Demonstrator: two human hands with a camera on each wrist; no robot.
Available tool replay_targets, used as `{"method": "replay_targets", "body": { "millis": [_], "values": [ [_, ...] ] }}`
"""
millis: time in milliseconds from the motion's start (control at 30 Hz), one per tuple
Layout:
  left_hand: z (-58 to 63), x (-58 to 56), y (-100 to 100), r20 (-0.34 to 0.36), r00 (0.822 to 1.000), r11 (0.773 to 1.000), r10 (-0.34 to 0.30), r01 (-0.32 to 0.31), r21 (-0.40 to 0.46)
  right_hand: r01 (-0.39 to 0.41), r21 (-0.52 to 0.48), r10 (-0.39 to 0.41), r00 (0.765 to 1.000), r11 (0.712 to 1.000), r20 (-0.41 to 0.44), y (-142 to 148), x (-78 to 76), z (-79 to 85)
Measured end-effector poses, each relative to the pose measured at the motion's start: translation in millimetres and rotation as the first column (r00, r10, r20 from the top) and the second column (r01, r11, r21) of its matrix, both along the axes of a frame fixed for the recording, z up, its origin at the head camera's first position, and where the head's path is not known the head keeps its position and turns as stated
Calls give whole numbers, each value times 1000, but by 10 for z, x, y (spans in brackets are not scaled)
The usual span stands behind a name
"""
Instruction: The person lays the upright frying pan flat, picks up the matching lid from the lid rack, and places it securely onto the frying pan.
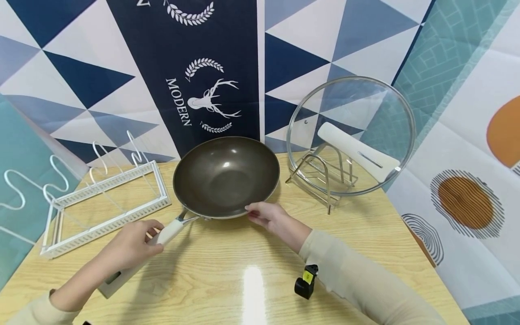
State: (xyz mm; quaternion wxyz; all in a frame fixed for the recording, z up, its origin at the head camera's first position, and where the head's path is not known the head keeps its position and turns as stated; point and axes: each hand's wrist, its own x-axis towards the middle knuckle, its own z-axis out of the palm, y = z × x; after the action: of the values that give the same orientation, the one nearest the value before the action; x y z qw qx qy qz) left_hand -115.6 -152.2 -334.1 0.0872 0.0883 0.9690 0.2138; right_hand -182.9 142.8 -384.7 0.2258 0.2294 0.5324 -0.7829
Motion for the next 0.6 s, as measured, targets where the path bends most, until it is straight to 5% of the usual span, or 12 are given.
{"method": "replay_targets", "body": {
  "millis": [600],
  "values": [
    [28,-52,-50,19,1000,1000,25,-25,-17,25,-22,-25,1000,999,4,127,-20,2]
  ]
}}
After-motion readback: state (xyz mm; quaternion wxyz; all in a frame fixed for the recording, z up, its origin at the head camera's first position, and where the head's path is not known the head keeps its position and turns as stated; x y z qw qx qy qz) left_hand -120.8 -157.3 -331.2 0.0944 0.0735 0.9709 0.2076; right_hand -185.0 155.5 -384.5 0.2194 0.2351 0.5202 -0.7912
